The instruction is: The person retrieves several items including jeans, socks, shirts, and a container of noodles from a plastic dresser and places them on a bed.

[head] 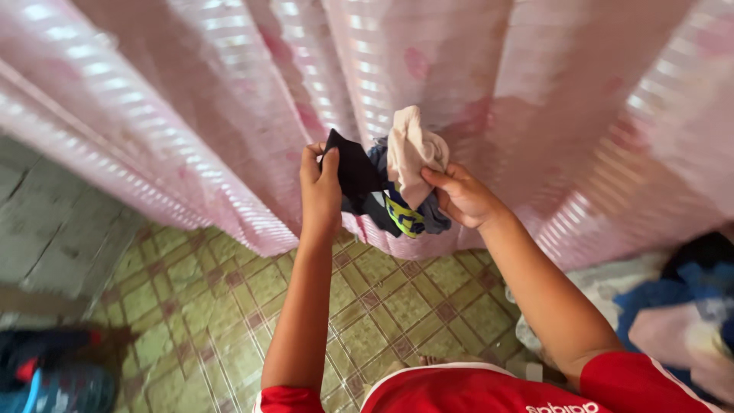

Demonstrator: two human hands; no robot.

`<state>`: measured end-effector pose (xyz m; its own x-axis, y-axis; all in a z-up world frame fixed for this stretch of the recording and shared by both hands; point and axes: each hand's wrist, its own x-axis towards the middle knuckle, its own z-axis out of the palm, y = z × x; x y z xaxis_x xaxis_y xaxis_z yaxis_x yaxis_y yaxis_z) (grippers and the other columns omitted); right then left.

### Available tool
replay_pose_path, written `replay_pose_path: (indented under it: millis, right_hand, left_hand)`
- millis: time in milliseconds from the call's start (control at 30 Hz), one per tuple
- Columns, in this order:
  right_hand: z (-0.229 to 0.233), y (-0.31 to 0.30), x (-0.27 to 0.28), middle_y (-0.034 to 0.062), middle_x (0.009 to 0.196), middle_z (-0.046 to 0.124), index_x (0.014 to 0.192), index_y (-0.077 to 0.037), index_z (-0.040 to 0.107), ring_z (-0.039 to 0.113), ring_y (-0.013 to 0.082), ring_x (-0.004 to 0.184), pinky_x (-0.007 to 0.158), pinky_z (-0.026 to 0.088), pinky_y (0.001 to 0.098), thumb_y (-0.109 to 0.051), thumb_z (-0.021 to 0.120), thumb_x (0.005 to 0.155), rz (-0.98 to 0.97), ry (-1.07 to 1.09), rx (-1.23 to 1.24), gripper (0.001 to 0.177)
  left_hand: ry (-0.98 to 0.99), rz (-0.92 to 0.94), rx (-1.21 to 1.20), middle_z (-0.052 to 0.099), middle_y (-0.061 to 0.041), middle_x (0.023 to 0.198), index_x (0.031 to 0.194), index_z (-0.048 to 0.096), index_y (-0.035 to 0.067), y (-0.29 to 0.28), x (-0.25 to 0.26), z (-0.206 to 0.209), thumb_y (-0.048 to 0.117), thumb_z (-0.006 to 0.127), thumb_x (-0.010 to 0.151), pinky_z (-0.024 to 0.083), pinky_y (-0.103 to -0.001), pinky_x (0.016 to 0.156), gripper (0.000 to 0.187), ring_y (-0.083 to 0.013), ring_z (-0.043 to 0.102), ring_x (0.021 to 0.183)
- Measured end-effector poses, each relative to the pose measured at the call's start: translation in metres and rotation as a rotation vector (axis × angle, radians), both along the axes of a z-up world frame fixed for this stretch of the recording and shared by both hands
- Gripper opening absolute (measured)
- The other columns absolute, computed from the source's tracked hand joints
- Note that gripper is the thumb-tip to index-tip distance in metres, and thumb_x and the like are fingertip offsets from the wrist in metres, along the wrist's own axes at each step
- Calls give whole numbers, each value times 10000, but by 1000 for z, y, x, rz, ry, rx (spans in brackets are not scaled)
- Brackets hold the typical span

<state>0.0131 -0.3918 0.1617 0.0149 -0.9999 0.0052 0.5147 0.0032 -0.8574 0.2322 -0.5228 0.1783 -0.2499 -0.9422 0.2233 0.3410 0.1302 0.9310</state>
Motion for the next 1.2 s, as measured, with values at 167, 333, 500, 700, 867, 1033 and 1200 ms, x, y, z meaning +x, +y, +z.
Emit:
replay_pose_path:
  millis: [167,333,500,700,867,1033,1200]
  right_hand:
    - [-1,-30,11,116,1267,693,1325,18,619,667,221,1171,1050,512,399,-240,618,1049,229,-4,-34,378]
    - [-5,-50,39,103,1260,697,1314,6,621,672,207,1165,1039,522,399,-244,618,1035,331,55,-26,375]
    - [-9,-64,84,92,1263,700,1311,4,622,670,197,1164,1031,523,388,-236,620,1037,447,76,13,364]
    - [-8,-74,163,71,1252,689,1323,-13,616,668,190,1156,1015,532,390,-258,610,1046,635,72,24,369]
    - [-9,-76,241,60,1288,677,1360,-38,580,665,181,1168,1017,527,384,-368,561,1039,792,28,24,461]
    - [-7,-63,331,88,1282,669,1381,-6,575,645,220,1170,1011,517,415,-447,544,1056,924,19,14,549]
    - [7,-31,418,79,1304,665,1391,-20,549,639,219,1187,1030,514,418,-485,537,1009,974,46,-24,602]
  left_hand:
    - [37,106,106,630,22,816,1089,556,115,18,36,7,205,567,1041,392,-222,479,103,-32,546,618]
    - [156,139,153,653,10,852,1079,538,120,39,75,11,200,587,1040,472,-234,517,101,-53,609,667]
    - [143,286,163,672,-3,858,1080,536,120,64,119,4,204,572,1044,476,-234,502,99,-62,634,671]
    - [228,401,110,674,-14,908,1070,532,104,97,191,-6,153,580,1039,563,-264,589,75,-74,666,743]
    - [148,401,-29,642,-59,1129,1052,528,77,126,246,-16,74,603,1022,554,-306,832,81,-128,635,969]
    - [-14,470,-71,514,-102,1471,1028,499,65,168,308,-15,42,611,982,437,-313,1044,123,-163,527,1200]
    - [-331,668,-191,478,-169,1481,1010,516,57,218,379,-7,94,735,895,404,-347,1103,250,-239,501,1310]
